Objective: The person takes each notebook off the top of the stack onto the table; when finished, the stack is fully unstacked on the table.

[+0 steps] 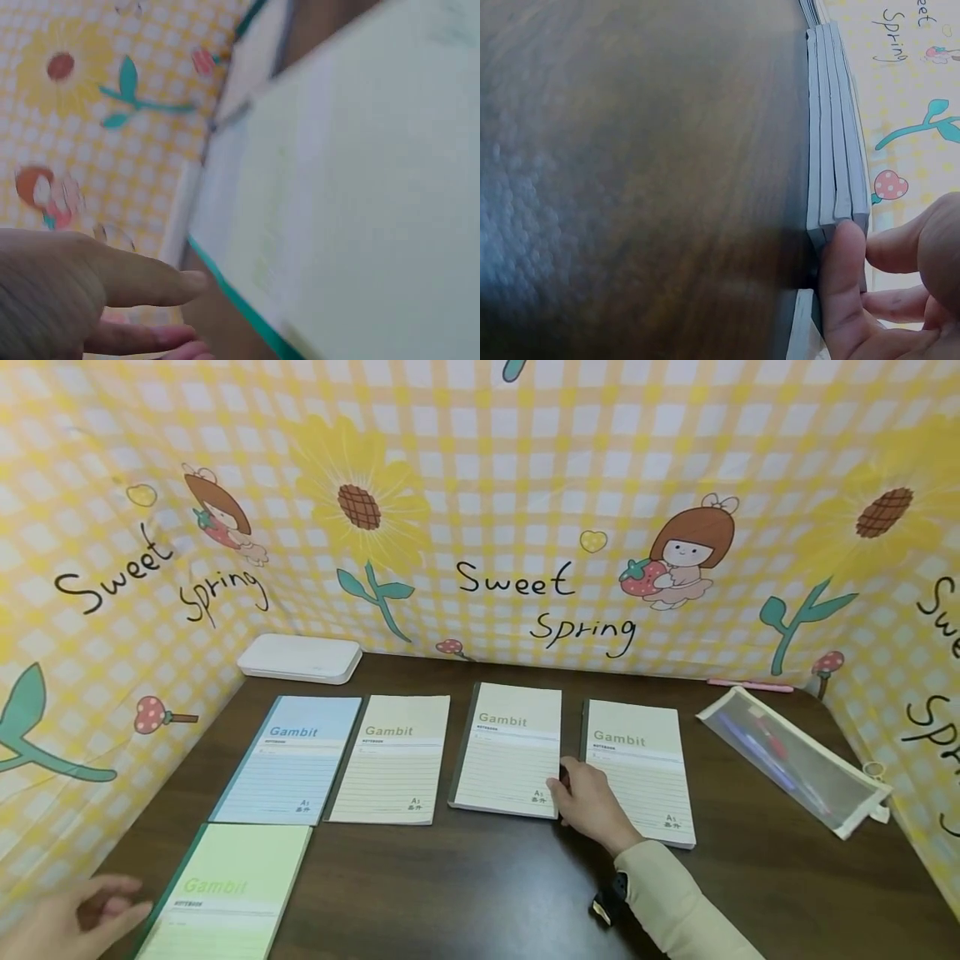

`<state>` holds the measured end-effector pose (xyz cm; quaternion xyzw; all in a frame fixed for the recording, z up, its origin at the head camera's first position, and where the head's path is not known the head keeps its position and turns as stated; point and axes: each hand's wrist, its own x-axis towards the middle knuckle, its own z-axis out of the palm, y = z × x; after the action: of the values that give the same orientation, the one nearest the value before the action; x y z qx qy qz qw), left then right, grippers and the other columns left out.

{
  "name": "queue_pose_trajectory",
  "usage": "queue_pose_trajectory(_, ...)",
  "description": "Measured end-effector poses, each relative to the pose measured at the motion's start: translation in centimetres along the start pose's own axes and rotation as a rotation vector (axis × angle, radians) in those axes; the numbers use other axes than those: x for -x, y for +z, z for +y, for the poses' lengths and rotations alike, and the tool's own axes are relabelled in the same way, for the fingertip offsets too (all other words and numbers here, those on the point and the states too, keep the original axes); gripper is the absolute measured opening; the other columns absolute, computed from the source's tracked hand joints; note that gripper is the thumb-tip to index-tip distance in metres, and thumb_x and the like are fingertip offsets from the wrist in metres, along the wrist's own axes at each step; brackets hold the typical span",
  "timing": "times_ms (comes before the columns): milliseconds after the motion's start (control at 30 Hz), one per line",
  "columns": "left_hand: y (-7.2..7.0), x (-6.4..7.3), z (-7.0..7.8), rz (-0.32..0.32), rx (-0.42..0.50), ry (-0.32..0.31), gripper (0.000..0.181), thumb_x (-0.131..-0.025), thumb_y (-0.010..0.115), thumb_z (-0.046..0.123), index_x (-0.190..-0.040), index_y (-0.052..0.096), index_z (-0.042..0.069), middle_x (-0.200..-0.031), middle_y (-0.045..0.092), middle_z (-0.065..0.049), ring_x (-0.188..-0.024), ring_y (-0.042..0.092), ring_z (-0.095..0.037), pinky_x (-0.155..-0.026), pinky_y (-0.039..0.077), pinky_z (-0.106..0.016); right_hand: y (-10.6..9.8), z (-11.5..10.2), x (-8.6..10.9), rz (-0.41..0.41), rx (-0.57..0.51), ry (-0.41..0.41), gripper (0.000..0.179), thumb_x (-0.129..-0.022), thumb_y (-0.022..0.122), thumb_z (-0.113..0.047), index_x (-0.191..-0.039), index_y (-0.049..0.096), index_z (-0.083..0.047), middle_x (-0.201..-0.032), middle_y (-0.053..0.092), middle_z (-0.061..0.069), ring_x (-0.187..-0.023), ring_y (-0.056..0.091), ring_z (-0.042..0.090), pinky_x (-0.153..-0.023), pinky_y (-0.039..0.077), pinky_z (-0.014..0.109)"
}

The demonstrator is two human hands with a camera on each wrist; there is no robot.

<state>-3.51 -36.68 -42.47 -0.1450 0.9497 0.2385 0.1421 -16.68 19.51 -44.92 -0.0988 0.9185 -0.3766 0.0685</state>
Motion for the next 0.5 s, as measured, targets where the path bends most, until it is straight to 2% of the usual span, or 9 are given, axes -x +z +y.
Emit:
queue_pose_trajectory(33, -0.4, -0.2, 1.7, 0.056, -0.018, 0.058, 0.053, -0.089, 0.068, 0.036, -0.114, 0.06, -0.011, -0.083, 0.063, -0.001, -0.066, 0.052, -0.004, -0.056, 0.043, -0.022, -0.1, 0.0, 0.0, 0.0, -0.001, 0.002, 0.038, -0.097, 0.055, -0.011, -0.129, 0.048, 0.01, -0.071, 0.059, 0.005, -0.046, 0.056, 0.011, -0.047, 0.046, 0.026)
queue_pose_trajectory(100, -1.0, -0.9, 5.5, 0.124, -0.027, 0.195, 0.043, -0.092, 0.065, 0.033, -0.113, 0.064, -0.004, -0.084, 0.065, 0.0, -0.065, 0.051, -0.001, -0.056, 0.042, -0.021, -0.2, 0.0, 0.0, 0.004, -0.001, 0.008, 0.038, -0.097, 0.055, -0.011, -0.128, 0.049, 0.01, -0.069, 0.058, 0.004, -0.045, 0.056, 0.011, -0.047, 0.046, 0.026)
queue_pose_trajectory(133, -1.1, -1.4, 7.4, 0.146, -0.011, 0.252, 0.039, -0.092, 0.065, 0.032, -0.113, 0.066, -0.002, -0.086, 0.067, -0.001, -0.067, 0.051, 0.0, -0.057, 0.043, -0.021, -0.2, 0.0, -0.1, 0.006, -0.001, 0.007, 0.038, -0.097, 0.055, -0.01, -0.128, 0.049, 0.01, -0.069, 0.058, 0.004, -0.045, 0.056, 0.011, -0.047, 0.046, 0.026)
queue_pose_trajectory(200, -1.0, -2.7, 11.3, 0.14, 0.059, 0.341, 0.035, -0.092, 0.066, 0.028, -0.113, 0.066, 0.0, -0.089, 0.07, -0.005, -0.07, 0.057, -0.002, -0.058, 0.047, -0.022, -0.4, -0.1, -0.1, 0.008, -0.001, 0.004, 0.039, -0.097, 0.055, -0.01, -0.129, 0.048, 0.011, -0.069, 0.058, 0.004, -0.046, 0.056, 0.011, -0.047, 0.046, 0.027)
queue_pose_trajectory(267, -0.5, -4.2, 15.0, 0.106, 0.133, 0.421, 0.032, -0.092, 0.065, 0.024, -0.113, 0.066, -0.001, -0.092, 0.072, -0.01, -0.073, 0.064, -0.009, -0.06, 0.051, -0.023, -0.4, -0.2, -0.2, 0.012, 0.0, 0.002, 0.039, -0.097, 0.055, -0.01, -0.129, 0.048, 0.011, -0.068, 0.058, 0.004, -0.046, 0.056, 0.011, -0.047, 0.046, 0.026)
queue_pose_trajectory(333, 0.3, -5.9, 18.5, 0.027, 0.223, 0.472, 0.032, -0.094, 0.063, 0.019, -0.116, 0.064, -0.004, -0.099, 0.072, -0.017, -0.079, 0.069, -0.018, -0.064, 0.055, -0.027, -0.4, -0.2, -0.2, 0.014, -0.004, 0.001, 0.039, -0.097, 0.055, -0.01, -0.129, 0.048, 0.011, -0.069, 0.058, 0.004, -0.046, 0.056, 0.011, -0.047, 0.047, 0.027)
queue_pose_trajectory(433, 1.9, -8.4, 23.2, -0.08, 0.307, 0.496, 0.033, -0.095, 0.06, 0.016, -0.118, 0.062, -0.007, -0.105, 0.069, -0.022, -0.087, 0.07, -0.028, -0.07, 0.057, -0.032, -0.2, -0.2, -0.2, 0.013, -0.015, 0.006, 0.032, -0.097, 0.056, -0.01, -0.123, 0.052, 0.008, -0.067, 0.057, 0.004, -0.046, 0.056, 0.012, -0.047, 0.047, 0.027)
queue_pose_trajectory(500, 3.2, -9.7, 25.8, -0.14, 0.343, 0.498, 0.034, -0.095, 0.059, 0.014, -0.119, 0.061, -0.008, -0.108, 0.068, -0.024, -0.091, 0.069, -0.031, -0.072, 0.058, -0.033, 0.0, -0.2, -0.2, 0.011, -0.021, 0.011, 0.027, -0.097, 0.056, -0.01, -0.119, 0.054, 0.006, -0.066, 0.056, 0.003, -0.045, 0.056, 0.012, -0.046, 0.047, 0.027)
